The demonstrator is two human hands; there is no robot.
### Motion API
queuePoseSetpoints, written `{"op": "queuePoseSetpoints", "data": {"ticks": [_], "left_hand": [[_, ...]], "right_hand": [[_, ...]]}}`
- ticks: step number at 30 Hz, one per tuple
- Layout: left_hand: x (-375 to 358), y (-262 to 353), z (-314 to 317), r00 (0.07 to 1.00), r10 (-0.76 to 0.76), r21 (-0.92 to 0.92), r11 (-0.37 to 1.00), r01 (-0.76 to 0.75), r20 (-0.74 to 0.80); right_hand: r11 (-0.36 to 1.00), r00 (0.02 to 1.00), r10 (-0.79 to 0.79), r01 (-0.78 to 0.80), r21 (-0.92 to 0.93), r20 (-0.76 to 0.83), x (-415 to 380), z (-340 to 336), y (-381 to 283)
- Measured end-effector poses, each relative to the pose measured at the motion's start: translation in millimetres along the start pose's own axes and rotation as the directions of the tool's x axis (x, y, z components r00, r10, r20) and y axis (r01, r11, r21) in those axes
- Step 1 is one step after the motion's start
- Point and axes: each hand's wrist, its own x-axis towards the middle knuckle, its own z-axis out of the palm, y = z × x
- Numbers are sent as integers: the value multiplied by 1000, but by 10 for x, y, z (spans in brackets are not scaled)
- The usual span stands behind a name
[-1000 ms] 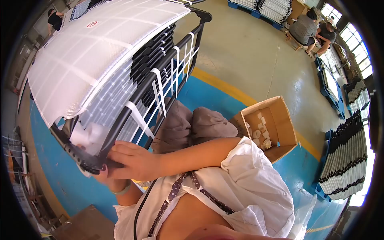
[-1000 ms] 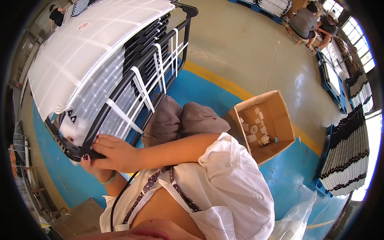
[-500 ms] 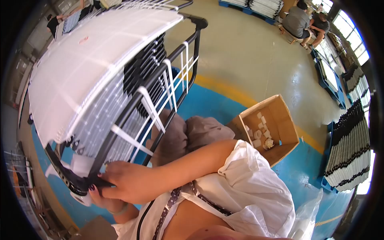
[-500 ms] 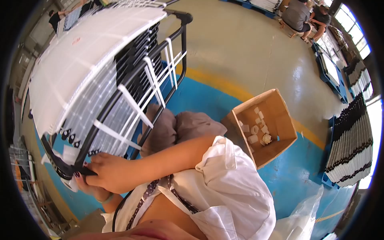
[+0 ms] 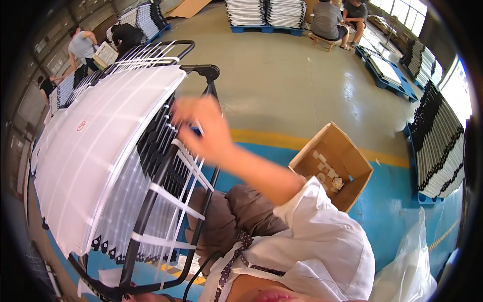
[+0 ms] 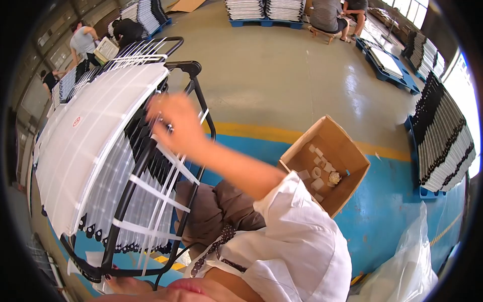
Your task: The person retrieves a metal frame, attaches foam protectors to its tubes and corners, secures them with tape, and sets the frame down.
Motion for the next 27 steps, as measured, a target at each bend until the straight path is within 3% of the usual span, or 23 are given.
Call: {"op": "queuePoseSetpoints", "data": {"ticks": [1, 2, 3, 5, 8, 9, 10, 11, 12, 14, 15, 16, 17, 18, 19, 20, 21, 23, 24, 25, 26, 27], "left_hand": [[14, -21, 43, 1000, -1, -19, 1000, 1, 1], [16, -29, 49, 1000, -1, -27, 1000, 1, -2], [40, -30, 61, 1000, -3, -29, 1000, 3, -1], [87, -51, 97, 1000, 4, -49, 999, -4, 4], [114, -39, 116, 1000, 14, -82, 997, -14, -2], [119, -28, 124, 1000, 15, -96, 995, -15, -5], [132, -18, 118, 1000, 8, -104, 995, -9, -9], [153, -13, 133, 1000, 3, -110, 994, -4, -11], [172, 5, 120, 1000, -1, -122, 993, -1, -12], [207, 28, 95, 1000, -14, -144, 989, 10, -24], [229, 44, 69, 999, -24, -160, 987, 17, -42], [227, 74, 11, 997, -44, -181, 983, 31, -65], [202, 142, -47, 993, -63, -213, 976, 41, -100], [162, 220, -96, 987, -88, -256, 965, 51, -136], [139, 292, -125, 983, -113, -296, 953, 66, -144], [127, 347, -133, 980, -125, -332, 941, 67, -156], [50, 329, -189, 970, -187, -237, 960, 148, -153], [122, 210, -356, 993, -110, -290, 950, 114, 31], [148, 206, -309, 973, -230, -412, 889, 202, -18], [246, 335, -209, 987, -143, -440, 883, 162, 77], [318, 117, -287, 983, 31, -429, 902, 51, 182], [323, 43, -229, 982, 70, -482, 876, 23, 174]], "right_hand": [[985, 999, 41, -39, -169, 5, 108, -75, 325], [950, 988, 112, -137, -279, -104, 146, -58, 588], [915, 976, 211, -219, -340, -62, 209, -97, 857], [861, 972, 213, -236, -450, -103, 420, -75, 1196], [689, 951, 309, -204, -695, 26, 822, -2, 1405], [697, 813, 547, -310, -647, 199, 1034, 13, 1517], [668, 587, 715, -417, -616, 379, 1252, 71, 1626], [611, 300, 786, -511, -605, 541, 1368, 135, 1663], [577, 127, 738, -628, -522, 663, 1379, 134, 1636], [504, 4, 745, -660, -557, 668, 1455, 197, 1709], [535, 73, 770, -615, -579, 634, 1451, 310, 1602], [524, 75, 739, -689, -501, 669, 1302, 233, 1484], [517, 234, 687, -822, -237, 688, 1007, 377, 2061], [550, 184, 573, -809, -208, 799, 1054, 313, 2009], [415, 139, 797, -834, -364, 588, 1119, 202, 1374], [350, 84, 750, -892, -286, 657, 1108, 130, 1189], [425, 115, 681, -866, -262, 724, 1074, 52, 1453], [555, 192, 545, -812, -180, 816, 963, -227, 2047], [614, 233, 468, -780, -124, 852, 830, -350, 2519], [549, 217, 570, -818, -171, 792, 838, -531, 2172], [548, 251, 661, -806, -226, 707, 711, -898, 2430], [607, 269, 650, -747, -273, 710, 708, -1075, 1826]]}}
